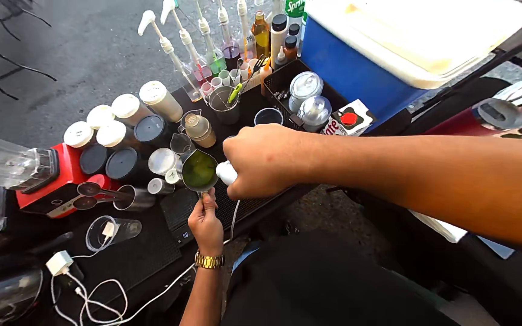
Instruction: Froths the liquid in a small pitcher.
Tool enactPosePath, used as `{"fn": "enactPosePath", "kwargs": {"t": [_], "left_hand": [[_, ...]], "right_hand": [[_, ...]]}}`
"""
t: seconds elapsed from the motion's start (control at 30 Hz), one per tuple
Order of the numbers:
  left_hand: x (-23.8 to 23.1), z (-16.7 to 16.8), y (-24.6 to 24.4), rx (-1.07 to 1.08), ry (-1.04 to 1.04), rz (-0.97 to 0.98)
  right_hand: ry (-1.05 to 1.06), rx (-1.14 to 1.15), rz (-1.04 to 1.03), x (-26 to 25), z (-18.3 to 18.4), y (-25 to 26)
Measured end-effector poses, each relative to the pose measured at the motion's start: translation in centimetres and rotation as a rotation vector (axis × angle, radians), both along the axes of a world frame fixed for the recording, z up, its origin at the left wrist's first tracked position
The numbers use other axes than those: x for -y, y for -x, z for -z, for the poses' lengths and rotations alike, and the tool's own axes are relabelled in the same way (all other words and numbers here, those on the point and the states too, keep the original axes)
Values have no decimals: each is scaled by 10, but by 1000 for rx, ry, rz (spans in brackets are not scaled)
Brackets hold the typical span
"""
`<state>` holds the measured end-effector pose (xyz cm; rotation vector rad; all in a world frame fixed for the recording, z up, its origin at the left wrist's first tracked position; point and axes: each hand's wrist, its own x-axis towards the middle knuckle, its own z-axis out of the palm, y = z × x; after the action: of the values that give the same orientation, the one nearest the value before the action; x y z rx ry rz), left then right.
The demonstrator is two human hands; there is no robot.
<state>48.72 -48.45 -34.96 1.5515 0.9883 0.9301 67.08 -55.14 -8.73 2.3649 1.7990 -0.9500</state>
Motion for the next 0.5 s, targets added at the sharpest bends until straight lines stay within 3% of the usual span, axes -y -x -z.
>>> {"fn": "enactPosePath", "kwargs": {"t": [0.5], "left_hand": [[-12,-18,-17,66,-38,10]], "right_hand": [[-103,9,-7,7,-15,-13]]}}
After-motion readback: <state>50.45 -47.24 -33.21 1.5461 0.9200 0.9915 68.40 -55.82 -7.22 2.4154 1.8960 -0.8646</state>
